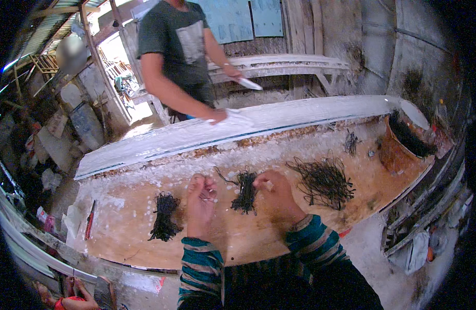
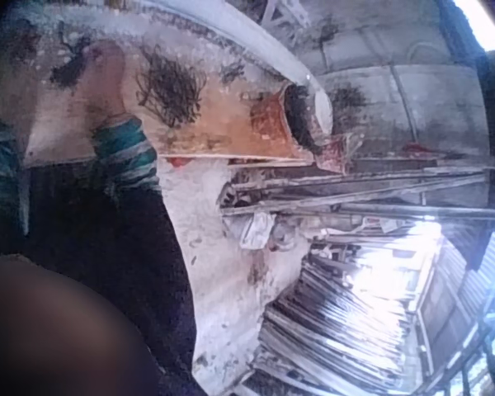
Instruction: The person repeatedly picks up small black cords from a pile on a wooden workbench and ties them into bundles by hand. A coworker in the background applies a white substance to a long curved object and handles white fibrous material.
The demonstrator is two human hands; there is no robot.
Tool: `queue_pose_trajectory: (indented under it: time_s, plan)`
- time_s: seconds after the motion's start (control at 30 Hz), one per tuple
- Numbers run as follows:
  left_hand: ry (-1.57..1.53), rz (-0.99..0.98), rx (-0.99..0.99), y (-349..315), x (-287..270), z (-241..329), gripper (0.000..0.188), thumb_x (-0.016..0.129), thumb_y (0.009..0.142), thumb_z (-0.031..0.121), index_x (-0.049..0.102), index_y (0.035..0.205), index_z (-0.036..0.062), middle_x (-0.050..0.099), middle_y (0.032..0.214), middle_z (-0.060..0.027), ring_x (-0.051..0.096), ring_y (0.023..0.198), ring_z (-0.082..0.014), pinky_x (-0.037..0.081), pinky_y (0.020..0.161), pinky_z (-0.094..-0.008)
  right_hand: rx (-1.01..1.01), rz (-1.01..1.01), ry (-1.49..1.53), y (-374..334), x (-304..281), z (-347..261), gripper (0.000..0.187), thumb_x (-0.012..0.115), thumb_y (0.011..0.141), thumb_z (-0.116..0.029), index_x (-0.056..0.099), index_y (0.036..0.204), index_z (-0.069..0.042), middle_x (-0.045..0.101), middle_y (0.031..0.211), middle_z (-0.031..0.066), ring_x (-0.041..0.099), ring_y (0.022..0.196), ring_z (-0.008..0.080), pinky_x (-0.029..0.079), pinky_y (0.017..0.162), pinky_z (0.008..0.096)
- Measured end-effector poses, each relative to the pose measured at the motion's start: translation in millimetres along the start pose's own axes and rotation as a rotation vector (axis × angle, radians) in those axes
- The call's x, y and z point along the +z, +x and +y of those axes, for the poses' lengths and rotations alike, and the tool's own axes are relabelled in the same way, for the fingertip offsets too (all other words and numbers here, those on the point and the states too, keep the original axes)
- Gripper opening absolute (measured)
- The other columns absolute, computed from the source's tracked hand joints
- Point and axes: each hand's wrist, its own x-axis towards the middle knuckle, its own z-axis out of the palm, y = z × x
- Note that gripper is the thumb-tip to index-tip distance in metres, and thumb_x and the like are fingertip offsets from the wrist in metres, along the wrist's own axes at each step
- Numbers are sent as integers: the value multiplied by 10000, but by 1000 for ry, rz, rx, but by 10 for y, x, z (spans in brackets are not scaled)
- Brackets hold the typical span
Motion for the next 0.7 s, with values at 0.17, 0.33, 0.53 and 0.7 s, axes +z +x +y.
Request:
queue_pose_trajectory:
  time_s: [0.17,0.33,0.53,0.7]
  plan:
    - [117,202,32,124,-208,119,114,588,853,201,524,838,108,557,799,-14,522,647,-87,421,540,-196,-275,-237,-417,-35,373,-172,384,546,801,-445,590,1006,-123,527,1170,91,408,1146,319,248,954,575]
    - [151,163,64,248,-522,-7,113,591,850,151,551,917,69,559,781,-15,520,641,-96,424,554,-210,-181,-556,-540,-46,313,-127,434,550,773,-500,580,1035,-156,509,1165,82,343,1203,336,113,954,667]
    - [98,255,-8,171,-221,-63,200,588,842,103,537,1010,6,557,777,-36,530,668,-113,426,581,-232,-8,-738,-601,-231,-652,-66,280,662,694,-373,631,874,-161,587,1011,8,385,1167,345,102,952,668]
    - [62,210,15,161,-239,-73,243,580,833,73,517,1056,0,546,760,-49,531,677,-120,416,567,-236,183,-527,-706,-187,-1196,-437,147,662,681,-288,645,766,-170,623,917,25,516,1021,275,252,937,577]
